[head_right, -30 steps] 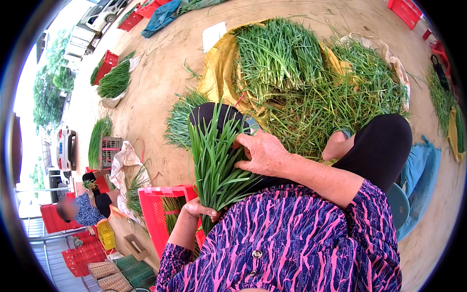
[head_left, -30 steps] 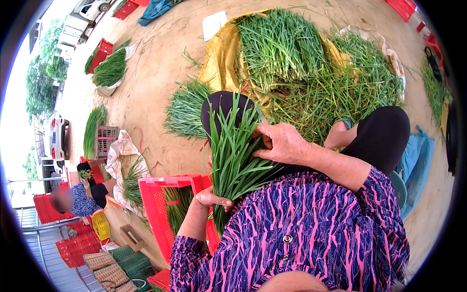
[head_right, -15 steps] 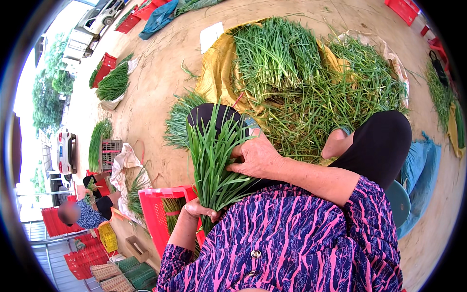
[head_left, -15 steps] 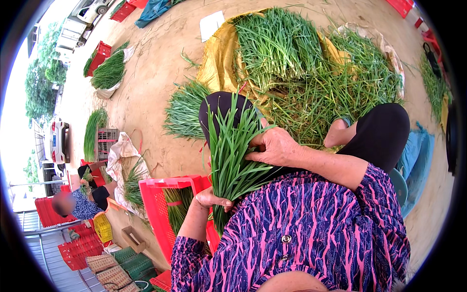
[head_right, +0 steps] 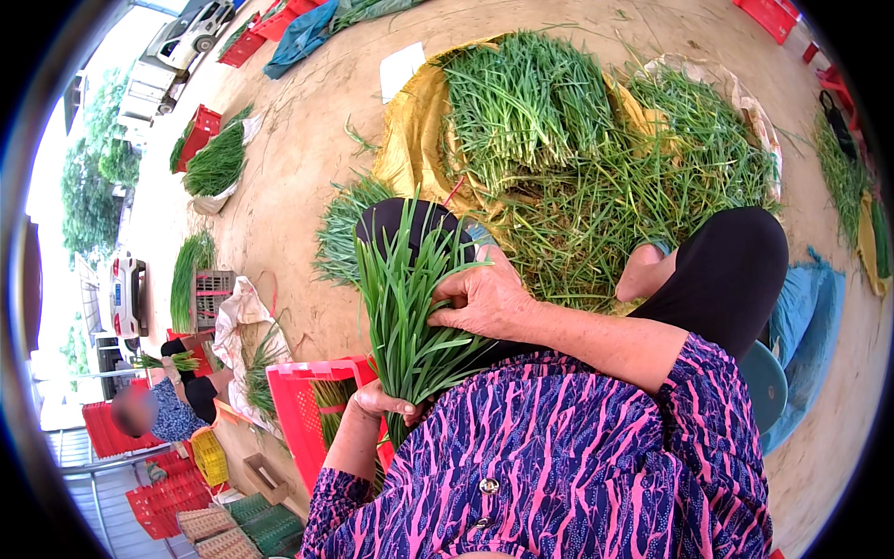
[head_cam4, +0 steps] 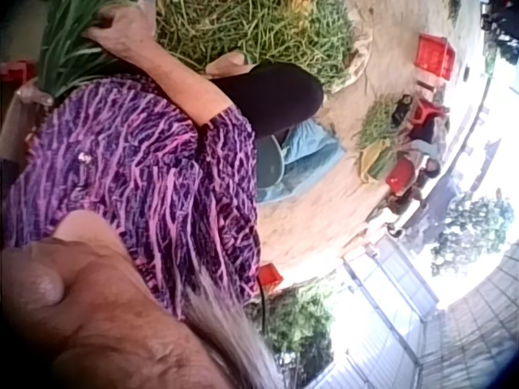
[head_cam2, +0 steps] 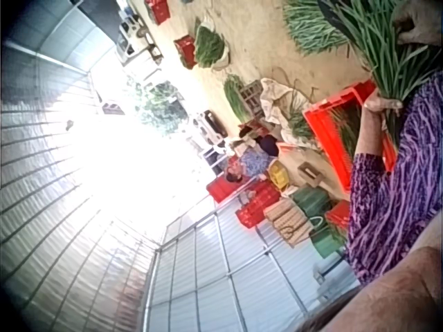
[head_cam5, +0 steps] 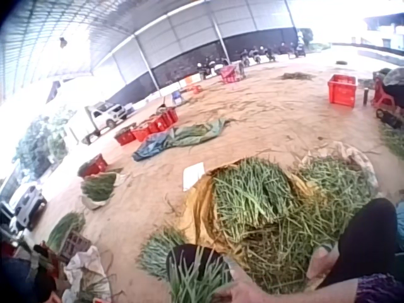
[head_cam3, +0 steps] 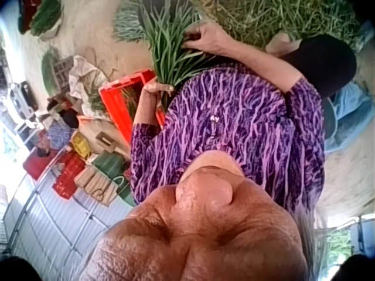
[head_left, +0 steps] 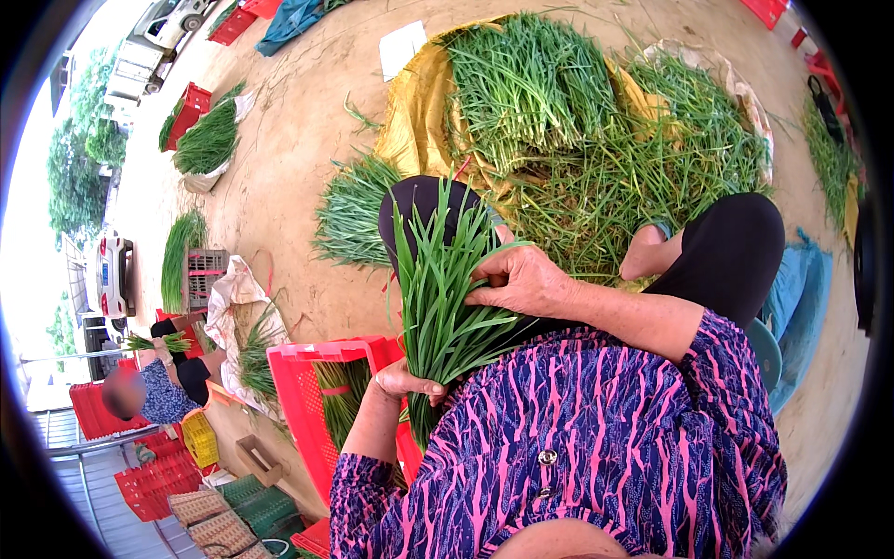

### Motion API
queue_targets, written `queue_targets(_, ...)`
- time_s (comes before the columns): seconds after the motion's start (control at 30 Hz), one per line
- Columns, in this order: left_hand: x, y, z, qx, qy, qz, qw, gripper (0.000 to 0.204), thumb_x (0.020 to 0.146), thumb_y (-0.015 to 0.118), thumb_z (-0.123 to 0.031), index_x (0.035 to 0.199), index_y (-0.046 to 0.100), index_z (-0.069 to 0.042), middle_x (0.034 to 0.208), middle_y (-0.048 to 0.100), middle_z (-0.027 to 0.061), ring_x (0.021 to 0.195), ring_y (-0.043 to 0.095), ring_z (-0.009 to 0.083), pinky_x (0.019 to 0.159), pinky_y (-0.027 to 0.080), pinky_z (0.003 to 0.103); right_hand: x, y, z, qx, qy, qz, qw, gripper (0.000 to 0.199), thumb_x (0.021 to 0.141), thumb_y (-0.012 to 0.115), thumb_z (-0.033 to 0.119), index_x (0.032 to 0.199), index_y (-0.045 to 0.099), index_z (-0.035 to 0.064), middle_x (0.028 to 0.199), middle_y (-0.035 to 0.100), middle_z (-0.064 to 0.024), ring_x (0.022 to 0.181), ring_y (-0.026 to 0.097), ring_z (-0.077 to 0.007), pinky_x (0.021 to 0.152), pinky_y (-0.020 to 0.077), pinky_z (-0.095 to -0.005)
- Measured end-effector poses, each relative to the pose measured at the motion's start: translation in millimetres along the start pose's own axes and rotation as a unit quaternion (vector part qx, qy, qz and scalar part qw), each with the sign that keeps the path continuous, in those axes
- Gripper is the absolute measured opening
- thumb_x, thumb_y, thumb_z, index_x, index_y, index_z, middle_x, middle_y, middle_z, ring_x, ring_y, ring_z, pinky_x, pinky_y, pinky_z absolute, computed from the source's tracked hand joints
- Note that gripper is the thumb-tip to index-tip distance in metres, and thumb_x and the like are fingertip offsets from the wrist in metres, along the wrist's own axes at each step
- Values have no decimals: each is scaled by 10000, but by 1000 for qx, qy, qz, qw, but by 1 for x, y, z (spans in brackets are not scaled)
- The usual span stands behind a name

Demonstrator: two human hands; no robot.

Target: The person gathers bunches of green onions, aligns the stalks, secures each bunch with a pink plastic tie by hand, and places the completed bundles into a red crate.

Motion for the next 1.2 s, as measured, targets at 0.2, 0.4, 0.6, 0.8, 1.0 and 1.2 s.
queue_targets(0.2,-1,-1,1,-5,1,0,1000,415,718,782,-82,1074,598,30,755,631,104,595,602,205,541,496,315,0,1,0,0,41,31,999,195,772,758,170,897,702,30,556,498,-41,528,471,-100,564,404,-287)
queue_targets(0.4,1,-3,1,0,-1,6,1000,413,718,777,-75,1076,601,32,752,634,106,596,605,208,539,499,318,-2,10,-20,9,33,-19,999,122,835,691,111,887,685,1,716,640,-53,664,562,-78,656,469,-252)
queue_targets(0.6,-3,-5,2,6,1,1,1000,419,712,780,-82,1073,605,37,749,632,102,593,601,207,538,492,320,4,2,-36,269,165,-79,945,116,886,644,133,868,697,32,731,656,-84,708,595,-162,700,492,-275)
queue_targets(0.8,-1,-5,5,-11,4,12,1000,453,702,782,-91,1092,600,48,745,627,93,588,592,201,530,480,314,6,-11,-26,110,73,-61,989,187,918,578,153,932,669,-9,782,665,-149,746,618,-191,728,489,-326)
queue_targets(1.0,-1,0,1,-4,4,3,1000,476,693,787,-101,1099,595,55,762,629,97,580,584,196,522,474,307,2,-19,-19,39,39,13,998,190,895,568,168,979,693,51,733,651,-162,611,585,-242,646,481,-355)
queue_targets(1.2,1,1,0,-5,3,1,1000,493,691,788,-106,1108,586,62,737,624,97,572,580,193,520,469,301,-1,-12,-28,48,9,21,999,164,824,648,186,868,694,35,619,617,-92,545,544,-170,596,455,-299)
Point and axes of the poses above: each hand's wrist, its own x-axis towards the middle knuckle, its own y-axis out of the palm, z = x × y, the point moved 4 cm from there along x, towards the middle knuckle
